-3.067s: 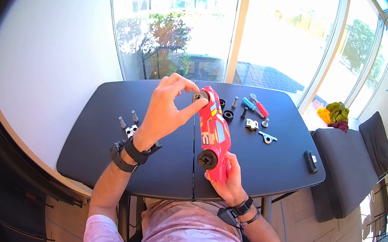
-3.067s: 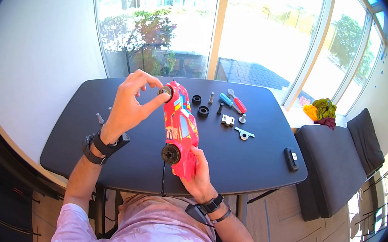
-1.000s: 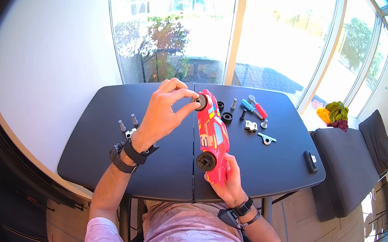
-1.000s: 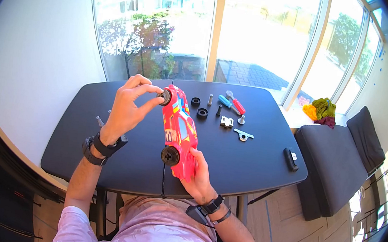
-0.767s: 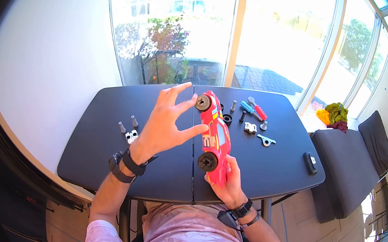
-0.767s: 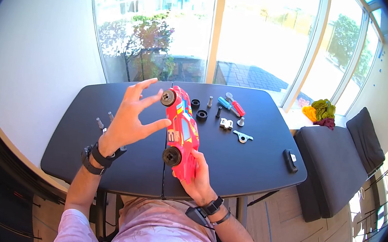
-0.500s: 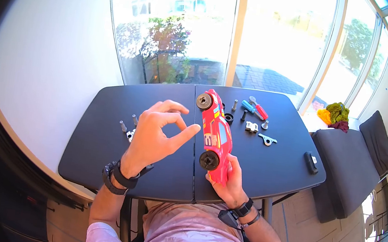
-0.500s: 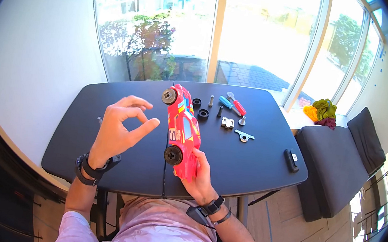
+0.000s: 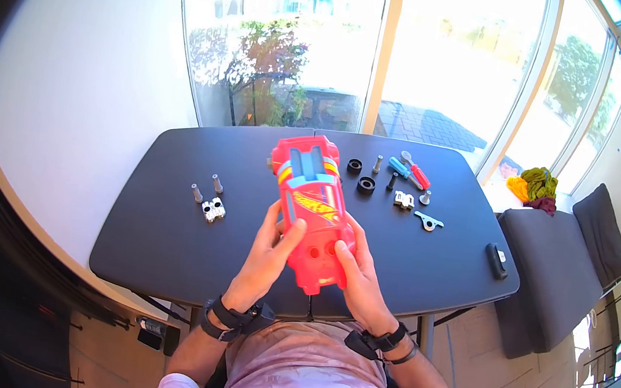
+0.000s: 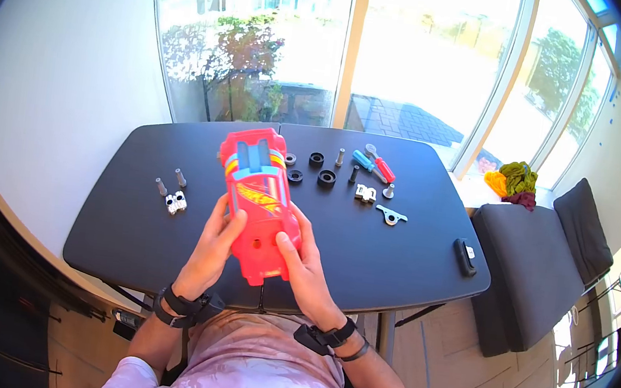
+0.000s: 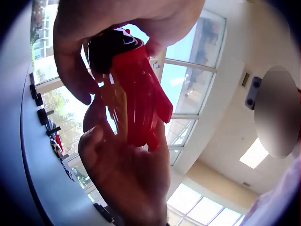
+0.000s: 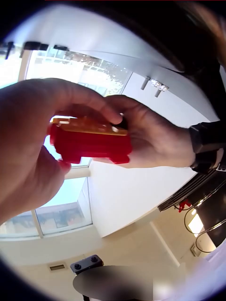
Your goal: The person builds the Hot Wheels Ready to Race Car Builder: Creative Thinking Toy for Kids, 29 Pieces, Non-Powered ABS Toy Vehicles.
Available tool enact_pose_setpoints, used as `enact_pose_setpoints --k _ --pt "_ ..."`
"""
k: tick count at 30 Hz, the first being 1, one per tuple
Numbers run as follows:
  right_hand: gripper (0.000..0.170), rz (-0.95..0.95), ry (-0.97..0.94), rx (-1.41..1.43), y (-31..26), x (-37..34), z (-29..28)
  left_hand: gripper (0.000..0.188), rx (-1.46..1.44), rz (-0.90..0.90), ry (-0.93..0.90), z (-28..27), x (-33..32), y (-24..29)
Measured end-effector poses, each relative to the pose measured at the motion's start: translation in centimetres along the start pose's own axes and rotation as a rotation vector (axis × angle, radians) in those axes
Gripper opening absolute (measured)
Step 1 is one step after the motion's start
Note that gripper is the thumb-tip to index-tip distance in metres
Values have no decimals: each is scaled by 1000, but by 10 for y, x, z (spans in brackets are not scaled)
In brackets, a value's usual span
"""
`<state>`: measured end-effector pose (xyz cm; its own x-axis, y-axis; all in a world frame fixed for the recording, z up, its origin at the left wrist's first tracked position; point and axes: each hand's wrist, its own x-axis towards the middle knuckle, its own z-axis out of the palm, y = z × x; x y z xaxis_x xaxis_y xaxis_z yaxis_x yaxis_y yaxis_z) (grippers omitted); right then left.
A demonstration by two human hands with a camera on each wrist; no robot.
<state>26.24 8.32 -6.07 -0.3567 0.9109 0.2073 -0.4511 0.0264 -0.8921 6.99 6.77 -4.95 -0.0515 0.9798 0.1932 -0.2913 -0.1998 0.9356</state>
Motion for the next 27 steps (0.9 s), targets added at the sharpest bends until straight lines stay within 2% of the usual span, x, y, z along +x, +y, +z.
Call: enact_pose_setpoints --k 3,5,6,8,9,13,16,22,27 --pt "56 -13 -127 -204 -26 -1 2 61 -322 2 23 -1 -8 8" --pt "51 14 -229 -332 -49 4 -4 60 -454 -76 40 -12 -12 3" --pt "47 -46 -237 -479 -57 10 -10 61 -521 -115 50 -17 -14 -1" --pt "41 -170 -253 -776 -73 24 -20 68 -544 -147 82 -20 -16 -8" --pt "34 -240 -218 -819 -83 31 -21 70 -557 -158 93 -21 -17 -9" --pt "30 -272 -230 -1106 -113 78 -40 71 -571 -198 53 -25 -21 -10" --pt "30 -320 -175 -1297 -103 126 -66 69 -533 -224 19 -24 -27 -9" --pt "29 -322 -122 -1628 -39 190 -128 76 -496 -220 105 -23 -23 -11" --pt "28 -169 -57 -1707 -9 203 -139 74 -516 -224 104 -26 -22 -15"
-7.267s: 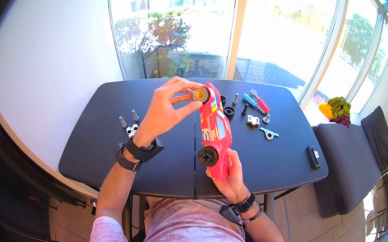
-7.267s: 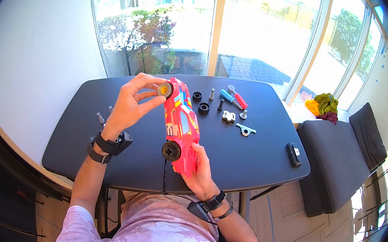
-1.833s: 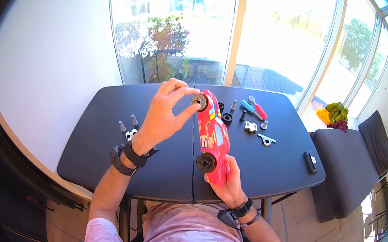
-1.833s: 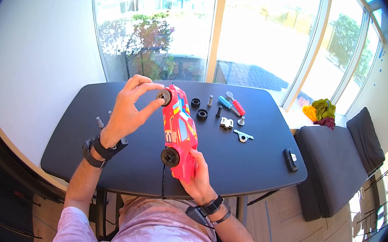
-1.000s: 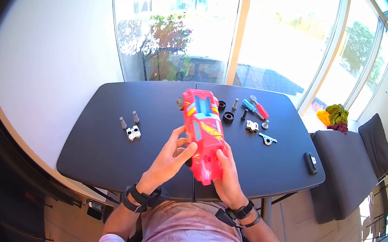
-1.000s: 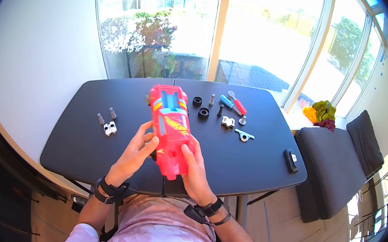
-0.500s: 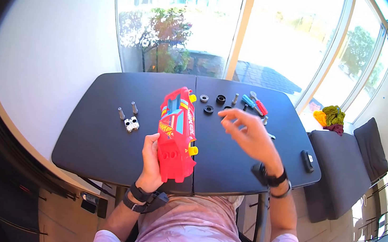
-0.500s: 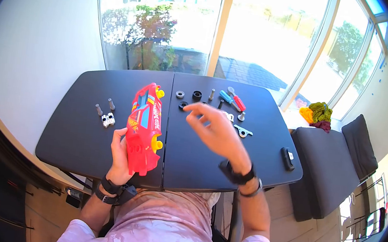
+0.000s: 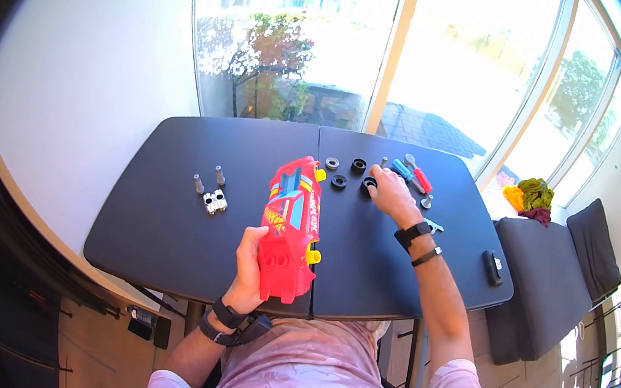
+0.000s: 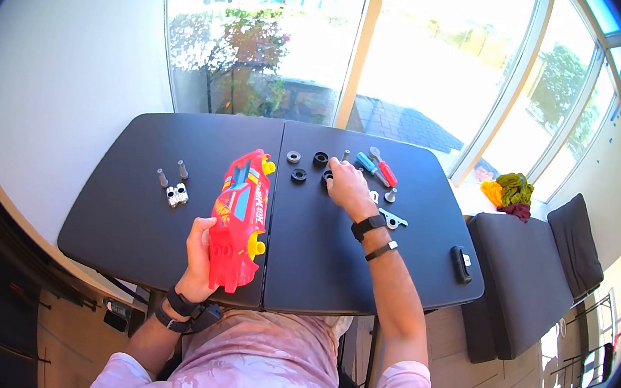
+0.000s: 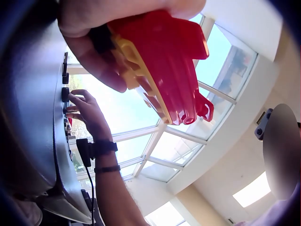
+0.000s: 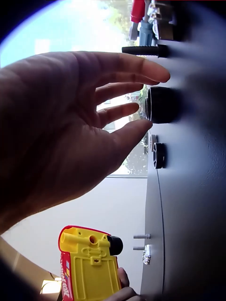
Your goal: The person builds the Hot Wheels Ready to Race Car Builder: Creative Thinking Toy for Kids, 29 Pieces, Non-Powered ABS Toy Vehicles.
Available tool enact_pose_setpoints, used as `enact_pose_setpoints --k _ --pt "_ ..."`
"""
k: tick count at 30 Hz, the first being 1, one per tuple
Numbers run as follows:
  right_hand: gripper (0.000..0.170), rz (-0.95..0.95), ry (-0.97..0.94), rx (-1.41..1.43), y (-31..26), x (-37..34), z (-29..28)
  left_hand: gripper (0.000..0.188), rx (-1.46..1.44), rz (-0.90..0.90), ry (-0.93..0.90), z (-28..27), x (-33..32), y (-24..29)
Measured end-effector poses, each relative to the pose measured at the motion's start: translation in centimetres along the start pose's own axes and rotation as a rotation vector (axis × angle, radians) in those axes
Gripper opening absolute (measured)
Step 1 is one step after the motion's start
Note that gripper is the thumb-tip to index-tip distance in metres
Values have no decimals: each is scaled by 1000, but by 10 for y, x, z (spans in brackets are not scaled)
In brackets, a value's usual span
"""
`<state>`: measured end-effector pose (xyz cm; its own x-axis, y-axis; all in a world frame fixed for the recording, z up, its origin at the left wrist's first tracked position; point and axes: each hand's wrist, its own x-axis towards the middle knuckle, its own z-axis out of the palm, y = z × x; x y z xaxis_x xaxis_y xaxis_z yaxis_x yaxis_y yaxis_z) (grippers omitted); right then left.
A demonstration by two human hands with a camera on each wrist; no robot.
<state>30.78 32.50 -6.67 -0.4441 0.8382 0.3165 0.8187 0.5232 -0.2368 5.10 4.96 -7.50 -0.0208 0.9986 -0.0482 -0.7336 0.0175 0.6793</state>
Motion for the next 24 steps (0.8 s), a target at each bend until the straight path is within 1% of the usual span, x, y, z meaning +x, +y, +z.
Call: enact_pose_setpoints --k 3,6,9,10,13,16,19,22,24 --pt "23 31 -49 -26 -5 -2 2 73 8 -15 -3 3 -3 2" --pt "21 -8 -36 -105 1 -3 5 71 15 -43 -37 2 -4 4" --pt "23 -32 -100 -5 -10 -13 -15 70 -1 -40 -33 -5 -1 1" --pt "21 -65 -50 75 -18 -22 -22 70 -8 -38 -27 -6 0 0" --pt "33 -54 2 428 -61 -60 -57 69 -56 -11 9 -1 1 -1" --pt "47 -136 7 750 -107 -109 -91 71 -19 13 -74 2 -1 2" --pt "56 -273 12 842 -137 -147 -101 76 8 13 -65 2 -2 2" --pt "57 -382 104 759 -157 -166 -90 77 -16 3 -50 2 -1 0" --pt "59 -378 144 718 -166 -172 -82 77 12 18 -69 2 -3 0"
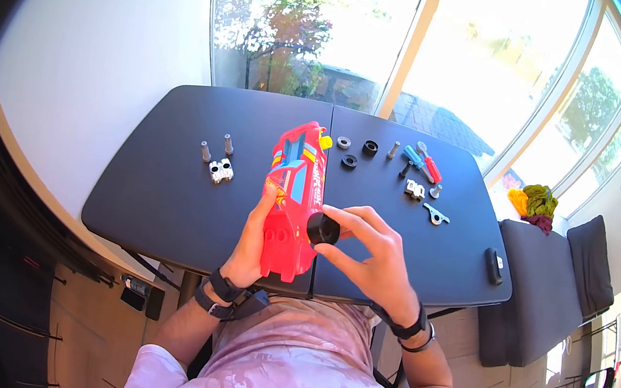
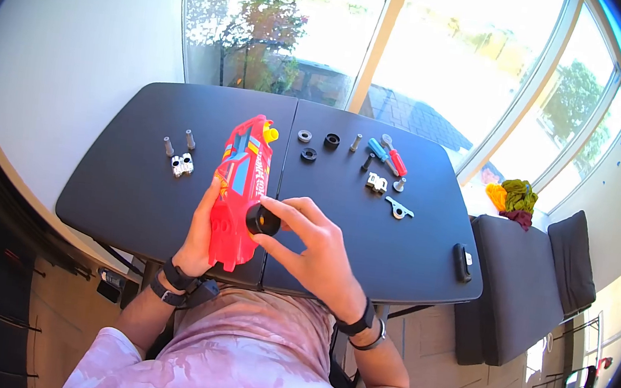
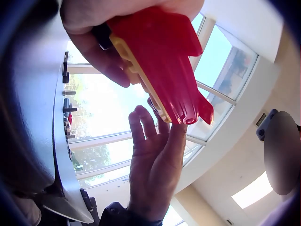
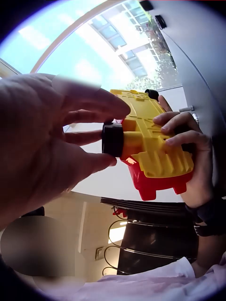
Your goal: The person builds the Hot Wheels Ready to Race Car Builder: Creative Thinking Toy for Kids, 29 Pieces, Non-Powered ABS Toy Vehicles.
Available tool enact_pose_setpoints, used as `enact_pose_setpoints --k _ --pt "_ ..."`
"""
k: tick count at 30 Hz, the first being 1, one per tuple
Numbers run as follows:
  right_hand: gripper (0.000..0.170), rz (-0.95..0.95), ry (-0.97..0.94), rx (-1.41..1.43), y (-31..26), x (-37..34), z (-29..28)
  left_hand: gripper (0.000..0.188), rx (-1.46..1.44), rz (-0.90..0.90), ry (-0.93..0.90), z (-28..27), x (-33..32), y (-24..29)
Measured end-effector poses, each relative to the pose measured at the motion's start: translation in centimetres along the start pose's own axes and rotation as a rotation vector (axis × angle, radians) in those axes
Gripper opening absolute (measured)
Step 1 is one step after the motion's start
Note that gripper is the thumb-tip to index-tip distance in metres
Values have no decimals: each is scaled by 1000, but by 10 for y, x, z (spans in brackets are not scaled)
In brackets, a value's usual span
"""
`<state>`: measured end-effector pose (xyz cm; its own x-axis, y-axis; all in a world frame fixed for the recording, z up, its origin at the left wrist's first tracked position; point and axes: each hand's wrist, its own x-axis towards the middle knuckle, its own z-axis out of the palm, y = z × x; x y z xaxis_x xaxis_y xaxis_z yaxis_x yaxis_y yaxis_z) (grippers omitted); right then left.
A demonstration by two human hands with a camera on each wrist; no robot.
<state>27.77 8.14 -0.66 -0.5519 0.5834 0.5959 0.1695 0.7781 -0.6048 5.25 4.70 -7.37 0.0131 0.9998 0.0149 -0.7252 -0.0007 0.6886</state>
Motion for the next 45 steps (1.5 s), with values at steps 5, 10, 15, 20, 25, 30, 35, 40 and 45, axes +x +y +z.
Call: enact_pose_setpoints --k 5,10,15,20,25,30,35,40,45 --pt "61 10 44 -61 1 -8 7 75 -15 23 3 1 -2 0" --pt "60 16 53 -61 1 -12 7 73 -71 18 10 3 0 -1" --pt "62 19 5 -44 6 -9 11 73 -37 9 -5 -7 2 -4" --pt "39 51 58 12 -4 -9 14 72 -40 17 -3 -6 0 -4" --pt "61 256 -162 -215 16 -2 -16 69 -118 12 -14 -3 -2 -1" --pt "52 293 -132 -343 37 39 -44 68 -103 -7 27 -3 0 -3" --pt "32 166 -121 -447 99 87 -56 70 -97 -13 46 0 1 -1" --pt "22 193 -202 -514 177 118 -45 75 -54 -20 65 4 -1 2" --pt "27 258 -276 -554 215 128 -24 76 -54 -26 81 -1 2 0"
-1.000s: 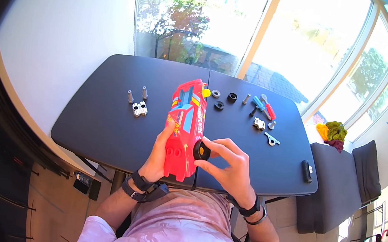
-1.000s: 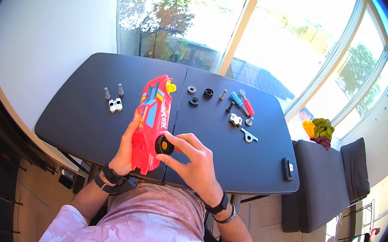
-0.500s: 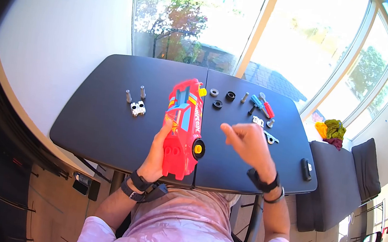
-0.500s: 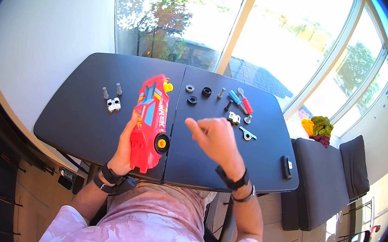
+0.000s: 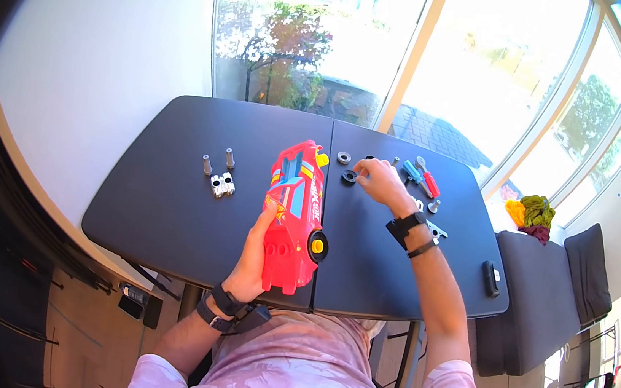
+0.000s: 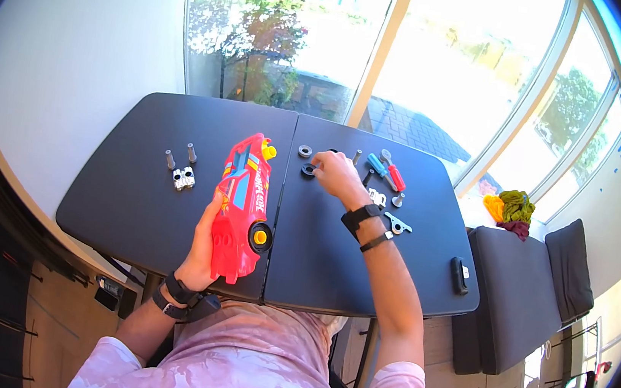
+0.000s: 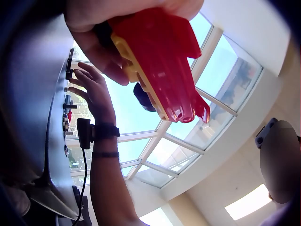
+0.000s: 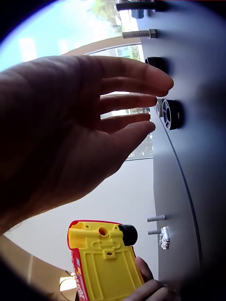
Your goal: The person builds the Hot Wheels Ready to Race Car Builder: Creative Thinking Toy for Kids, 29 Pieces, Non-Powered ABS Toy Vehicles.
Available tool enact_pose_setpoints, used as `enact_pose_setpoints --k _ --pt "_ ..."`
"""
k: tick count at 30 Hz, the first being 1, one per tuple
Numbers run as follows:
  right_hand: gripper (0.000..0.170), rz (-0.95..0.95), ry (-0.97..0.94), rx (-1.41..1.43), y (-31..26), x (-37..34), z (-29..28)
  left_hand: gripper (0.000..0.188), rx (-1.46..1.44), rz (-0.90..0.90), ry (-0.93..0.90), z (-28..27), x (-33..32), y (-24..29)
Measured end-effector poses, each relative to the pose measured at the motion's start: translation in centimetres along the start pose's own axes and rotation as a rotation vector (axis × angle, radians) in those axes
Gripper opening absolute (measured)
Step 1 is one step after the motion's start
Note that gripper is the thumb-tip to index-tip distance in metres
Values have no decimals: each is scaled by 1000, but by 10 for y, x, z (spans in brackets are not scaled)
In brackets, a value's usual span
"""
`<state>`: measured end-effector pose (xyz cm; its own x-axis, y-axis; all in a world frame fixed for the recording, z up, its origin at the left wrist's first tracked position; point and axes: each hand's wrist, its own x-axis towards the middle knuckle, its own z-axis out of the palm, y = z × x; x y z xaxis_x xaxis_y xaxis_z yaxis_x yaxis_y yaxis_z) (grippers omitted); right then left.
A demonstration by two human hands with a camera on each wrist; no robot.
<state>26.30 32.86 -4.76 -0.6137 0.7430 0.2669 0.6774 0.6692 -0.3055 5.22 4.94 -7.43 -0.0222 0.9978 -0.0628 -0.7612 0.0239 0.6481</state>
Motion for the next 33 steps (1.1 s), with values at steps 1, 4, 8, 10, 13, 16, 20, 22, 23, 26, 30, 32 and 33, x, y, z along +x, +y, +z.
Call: enact_pose_setpoints --k 1,4,8,10,13,16,20,22,23,26,30,32,33 --pt "30 -15 1 -18 0 2 4 76 -4 1 3 0 0 0" --pt "40 -53 17 -70 4 6 19 75 -32 -11 -14 -2 2 -1" --pt "46 -123 7 -86 14 13 39 70 -37 -22 -20 2 -1 2" --pt "45 -111 -28 -126 14 12 38 70 -43 -26 -11 3 -2 2" --pt "42 -153 52 -71 -2 5 25 73 -40 0 3 1 0 1" --pt "42 -152 52 246 -51 -27 -15 72 -51 -3 -4 0 1 0" --pt "47 -111 -29 782 -106 -91 -54 71 -42 16 -1 -1 2 0" --pt "50 -144 -38 836 -128 -123 -64 70 -42 6 -13 -2 1 0" --pt "52 -163 -41 863 -135 -135 -67 70 -42 15 -15 -2 2 -1" --pt "53 -201 -22 844 -148 -160 -64 70 -35 34 -19 -3 2 -2" --pt "50 -200 77 828 -155 -171 -51 71 -9 54 -12 0 0 -1" --pt "49 -210 100 783 -158 -172 -46 72 -7 53 -17 0 0 -1" --pt "49 -216 111 759 -159 -172 -45 72 -12 46 -26 -2 0 -1"
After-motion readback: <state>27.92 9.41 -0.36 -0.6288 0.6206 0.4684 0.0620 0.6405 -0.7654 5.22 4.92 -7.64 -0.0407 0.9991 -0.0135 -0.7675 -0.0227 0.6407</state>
